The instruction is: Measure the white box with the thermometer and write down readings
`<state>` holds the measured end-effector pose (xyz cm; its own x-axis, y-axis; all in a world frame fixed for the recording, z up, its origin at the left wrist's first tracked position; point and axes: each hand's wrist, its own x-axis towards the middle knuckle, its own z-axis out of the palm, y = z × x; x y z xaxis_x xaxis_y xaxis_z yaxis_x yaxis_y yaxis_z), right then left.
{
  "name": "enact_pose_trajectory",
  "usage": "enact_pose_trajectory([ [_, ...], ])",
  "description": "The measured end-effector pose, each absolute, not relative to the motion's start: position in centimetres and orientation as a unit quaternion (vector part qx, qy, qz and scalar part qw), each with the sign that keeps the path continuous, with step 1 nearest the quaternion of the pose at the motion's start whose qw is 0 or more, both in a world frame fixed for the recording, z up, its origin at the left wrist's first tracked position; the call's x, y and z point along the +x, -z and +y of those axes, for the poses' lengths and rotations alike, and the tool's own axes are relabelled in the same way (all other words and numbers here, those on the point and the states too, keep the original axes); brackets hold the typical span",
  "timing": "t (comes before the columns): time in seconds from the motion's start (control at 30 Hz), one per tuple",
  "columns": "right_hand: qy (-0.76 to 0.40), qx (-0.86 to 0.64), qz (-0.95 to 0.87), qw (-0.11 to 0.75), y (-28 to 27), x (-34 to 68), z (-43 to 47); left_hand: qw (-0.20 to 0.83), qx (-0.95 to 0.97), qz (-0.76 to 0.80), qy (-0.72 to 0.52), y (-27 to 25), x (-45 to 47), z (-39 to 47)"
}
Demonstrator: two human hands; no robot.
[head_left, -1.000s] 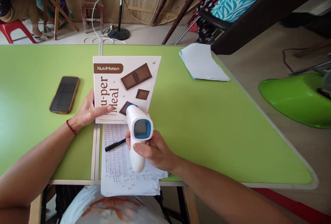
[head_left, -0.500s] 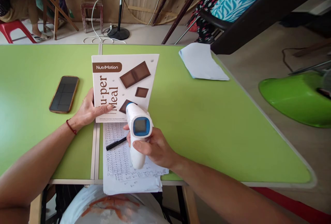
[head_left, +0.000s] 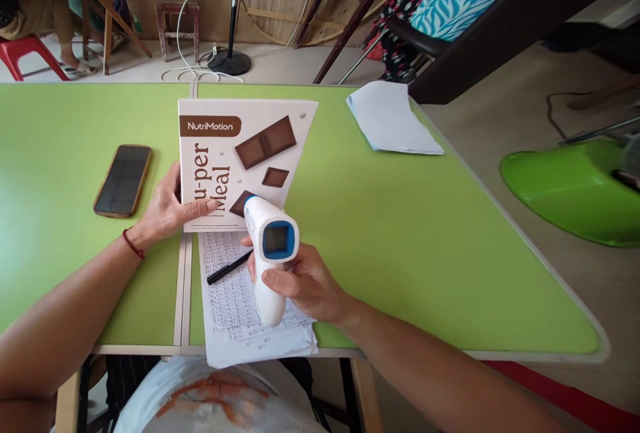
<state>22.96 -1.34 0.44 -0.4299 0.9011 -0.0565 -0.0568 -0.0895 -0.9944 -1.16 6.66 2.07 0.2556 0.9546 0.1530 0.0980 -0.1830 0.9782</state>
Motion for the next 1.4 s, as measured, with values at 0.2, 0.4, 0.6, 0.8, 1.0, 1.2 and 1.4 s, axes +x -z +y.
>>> enact_pose_trajectory([
  [0.2,-0.627,-0.379,-0.575,0.365,-0.7,22.8,-1.1,0.418,0.679,0.461,-0.39,-2.7,-2.0,7.3],
  [0.4,-0.57,-0.392,-0.59,0.417,-1.1,22.6,-1.0,0.438,0.652,0.464,-0.41,-1.8,-2.4,7.5],
  [0.6,-0.296,-0.47,-0.666,0.498,-1.4,25.3,1.3,0.465,0.567,0.387,-0.559,-0.7,-2.0,8.1],
  [0.8,-0.073,-0.543,-0.745,0.381,0.6,28.4,4.9,0.411,0.563,0.4,-0.595,0.6,-2.5,9.2],
  [1.0,-0.083,-0.566,-0.776,0.267,2.8,29.0,6.3,0.385,0.618,0.422,-0.541,0.6,-2.4,8.9],
  [1.2,-0.081,-0.556,-0.782,0.27,3.1,29.1,6.5,0.393,0.641,0.413,-0.515,0.4,-2.6,8.9],
  [1.4,-0.075,-0.563,-0.781,0.257,2.9,28.9,6.4,0.381,0.668,0.424,-0.479,0.3,-2.9,9.0],
])
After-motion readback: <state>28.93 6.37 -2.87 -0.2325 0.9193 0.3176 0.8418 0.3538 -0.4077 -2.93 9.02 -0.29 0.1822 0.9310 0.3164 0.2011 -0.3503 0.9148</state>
